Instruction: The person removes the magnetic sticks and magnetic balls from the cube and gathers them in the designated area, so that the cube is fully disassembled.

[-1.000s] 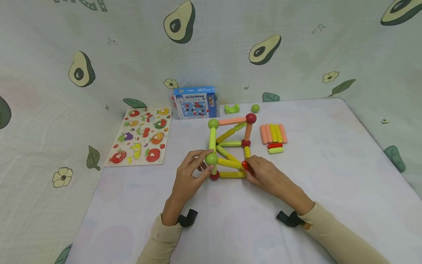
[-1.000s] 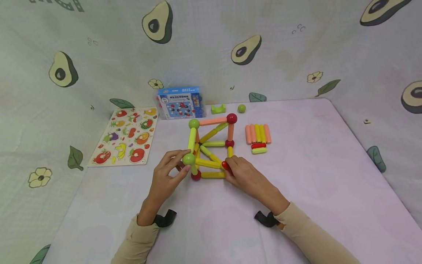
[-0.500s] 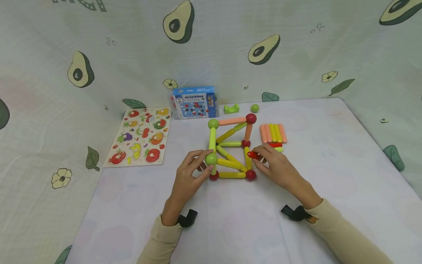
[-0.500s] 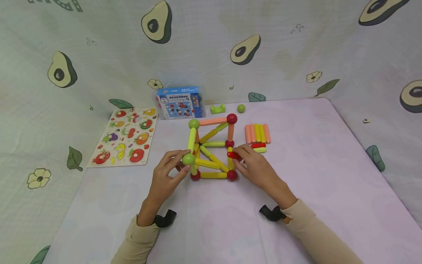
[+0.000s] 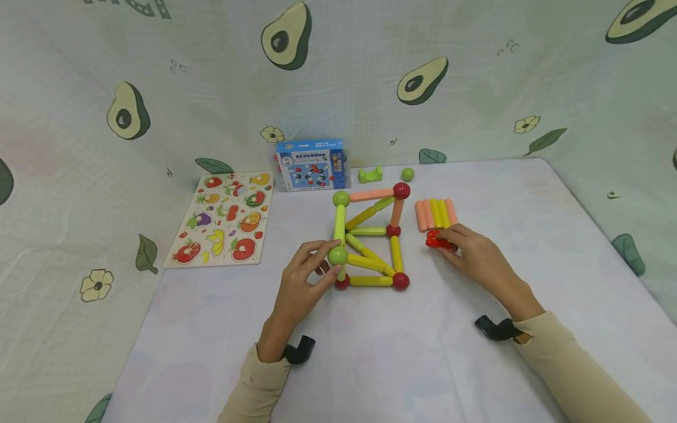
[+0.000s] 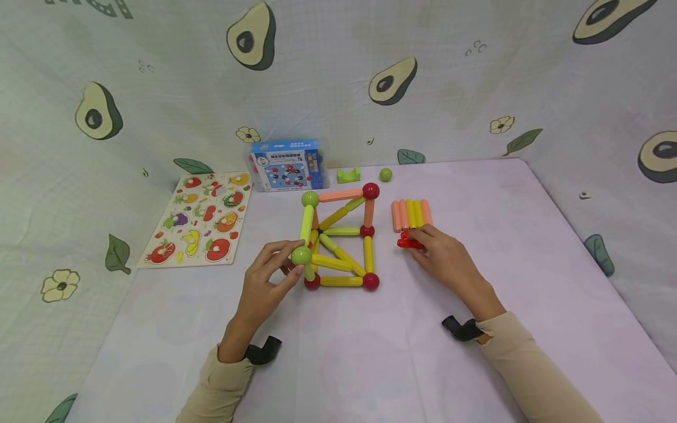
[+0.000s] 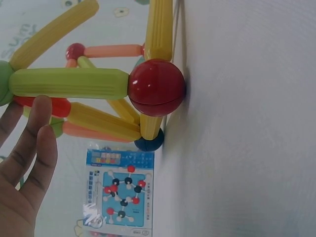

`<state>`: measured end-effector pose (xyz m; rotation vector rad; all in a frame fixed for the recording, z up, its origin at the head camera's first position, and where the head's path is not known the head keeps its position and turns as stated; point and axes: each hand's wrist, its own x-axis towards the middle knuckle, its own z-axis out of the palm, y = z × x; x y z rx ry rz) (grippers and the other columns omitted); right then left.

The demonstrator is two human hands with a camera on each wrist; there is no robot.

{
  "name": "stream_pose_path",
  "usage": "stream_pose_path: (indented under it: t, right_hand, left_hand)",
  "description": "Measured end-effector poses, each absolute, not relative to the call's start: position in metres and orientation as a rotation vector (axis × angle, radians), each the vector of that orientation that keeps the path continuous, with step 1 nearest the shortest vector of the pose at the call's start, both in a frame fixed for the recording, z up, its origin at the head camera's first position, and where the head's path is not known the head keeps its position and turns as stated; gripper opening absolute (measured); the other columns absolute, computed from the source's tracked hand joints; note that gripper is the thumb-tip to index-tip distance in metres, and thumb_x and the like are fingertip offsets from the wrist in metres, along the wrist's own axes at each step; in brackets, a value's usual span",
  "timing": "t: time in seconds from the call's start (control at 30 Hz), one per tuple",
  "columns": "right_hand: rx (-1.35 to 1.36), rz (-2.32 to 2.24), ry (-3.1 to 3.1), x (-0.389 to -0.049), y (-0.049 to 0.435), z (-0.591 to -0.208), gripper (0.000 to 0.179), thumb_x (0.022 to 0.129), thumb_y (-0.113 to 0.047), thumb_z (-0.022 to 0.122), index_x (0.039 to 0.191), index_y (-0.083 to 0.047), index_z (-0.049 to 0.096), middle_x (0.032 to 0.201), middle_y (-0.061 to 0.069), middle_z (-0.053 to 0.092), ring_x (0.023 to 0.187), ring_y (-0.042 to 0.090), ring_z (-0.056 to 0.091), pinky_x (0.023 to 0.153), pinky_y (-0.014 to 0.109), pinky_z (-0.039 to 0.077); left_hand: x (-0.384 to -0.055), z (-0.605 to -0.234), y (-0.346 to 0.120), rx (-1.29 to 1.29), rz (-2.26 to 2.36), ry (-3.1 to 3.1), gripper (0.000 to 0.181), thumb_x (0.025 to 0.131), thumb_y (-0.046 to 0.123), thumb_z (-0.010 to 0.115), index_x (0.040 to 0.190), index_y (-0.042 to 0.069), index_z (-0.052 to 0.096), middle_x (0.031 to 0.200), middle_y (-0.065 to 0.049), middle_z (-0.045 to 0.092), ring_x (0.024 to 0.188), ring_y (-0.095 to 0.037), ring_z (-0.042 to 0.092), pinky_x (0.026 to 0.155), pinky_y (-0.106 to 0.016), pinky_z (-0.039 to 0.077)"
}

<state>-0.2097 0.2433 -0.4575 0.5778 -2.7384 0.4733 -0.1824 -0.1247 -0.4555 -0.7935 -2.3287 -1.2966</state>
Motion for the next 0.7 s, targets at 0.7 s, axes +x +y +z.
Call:
stream_pose_path:
  t: [0.7]
  right_hand:
    - [0.502,0.448,-2.913,-0.216,0.255,-0.468,0.033,0.082,-0.006,0.083,0.112,-0.002,0.07,0.11,0.014,0.062,0.095,0.031,0.061,0.084,0.049,0.056]
  left_hand:
    - [-0.182,-0.456,-0.124,-0.808,-1.311,-2.313,0.048,0.093,0.017,0.073,0.14,0.02,0.06,0.128,0.0,0.055,0.085,-0.015,0.06,0.072,-0.028,0.053]
